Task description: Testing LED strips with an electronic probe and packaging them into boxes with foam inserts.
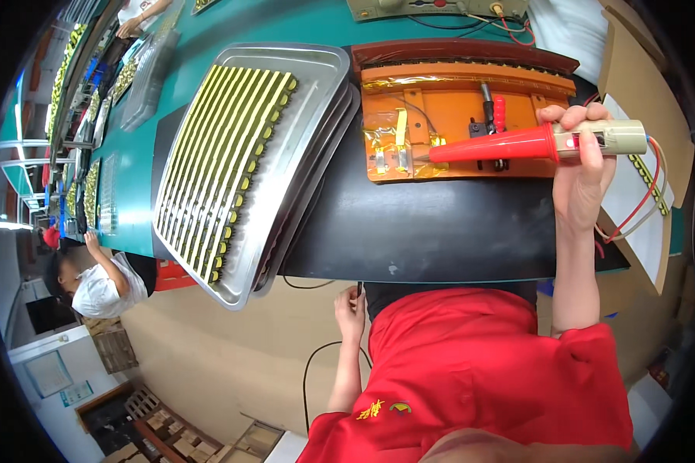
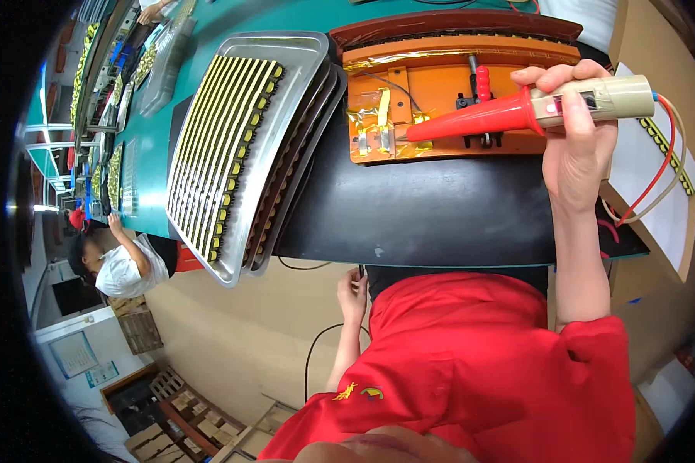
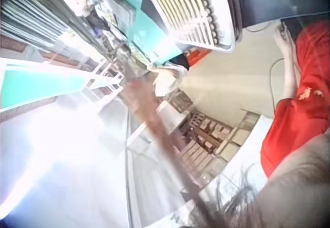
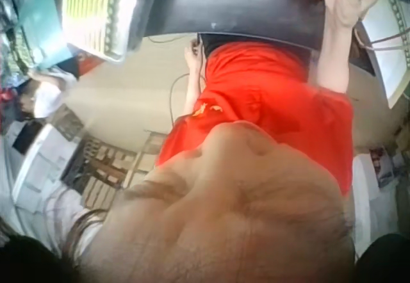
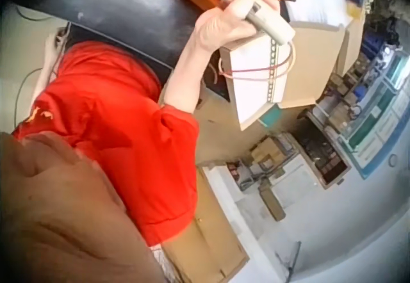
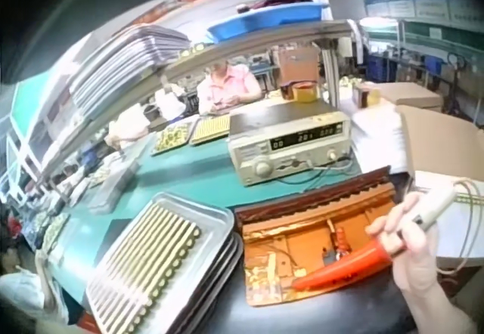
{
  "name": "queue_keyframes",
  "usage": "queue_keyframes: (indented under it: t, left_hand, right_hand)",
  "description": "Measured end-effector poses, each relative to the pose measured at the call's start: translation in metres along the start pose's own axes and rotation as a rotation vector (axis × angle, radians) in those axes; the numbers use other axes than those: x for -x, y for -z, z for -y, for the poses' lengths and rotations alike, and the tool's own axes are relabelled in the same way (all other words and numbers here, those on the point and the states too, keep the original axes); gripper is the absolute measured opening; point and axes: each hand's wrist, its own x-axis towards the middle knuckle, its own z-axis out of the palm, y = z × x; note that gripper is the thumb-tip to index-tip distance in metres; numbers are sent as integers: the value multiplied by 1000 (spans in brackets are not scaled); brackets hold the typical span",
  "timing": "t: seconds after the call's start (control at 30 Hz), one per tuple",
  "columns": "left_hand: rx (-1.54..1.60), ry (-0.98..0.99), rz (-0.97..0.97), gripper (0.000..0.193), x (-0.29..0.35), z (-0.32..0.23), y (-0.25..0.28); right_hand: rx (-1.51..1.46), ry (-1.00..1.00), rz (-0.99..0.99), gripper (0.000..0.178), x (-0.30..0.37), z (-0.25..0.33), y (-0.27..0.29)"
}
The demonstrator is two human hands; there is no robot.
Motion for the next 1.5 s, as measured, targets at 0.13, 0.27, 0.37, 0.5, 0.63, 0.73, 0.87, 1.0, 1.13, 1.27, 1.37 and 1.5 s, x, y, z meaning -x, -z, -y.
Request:
queue_keyframes:
  t: [0.13,0.27,0.37,0.5,0.63,0.73,0.87,1.0,1.13,1.27,1.37,1.5]
  left_hand:
    - [52,18,76,15,-8,-28,17]
    - [124,27,260,11,1,-71,56]
    - [262,-48,306,13,-2,-113,93]
    - [601,-280,99,18,-27,-179,124]
    - [673,-452,-139,13,-83,-225,103]
    - [628,-459,-148,16,-119,-249,81]
    - [338,-456,-157,13,-139,-263,64]
    - [388,-489,-143,12,-145,-261,64]
    - [423,-494,-139,12,-144,-264,62]
    - [437,-473,-97,11,-143,-264,56]
    - [336,-516,-132,11,-141,-266,54]
    - [370,-512,-135,14,-136,-271,57]
  right_hand:
    - [-7,14,27,21,3,-5,-1]
    - [-30,33,50,23,1,-5,-10]
    - [6,40,65,26,2,-5,-12]
    - [81,124,168,30,5,3,-14]
    - [150,149,253,31,9,7,-26]
    - [159,157,265,32,12,10,-29]
    - [160,145,231,33,16,11,-28]
    - [162,112,202,33,14,12,-27]
    - [159,139,171,32,9,8,-21]
    - [149,152,176,32,8,4,-19]
    - [116,158,184,32,9,3,-20]
    - [111,148,180,32,10,1,-14]
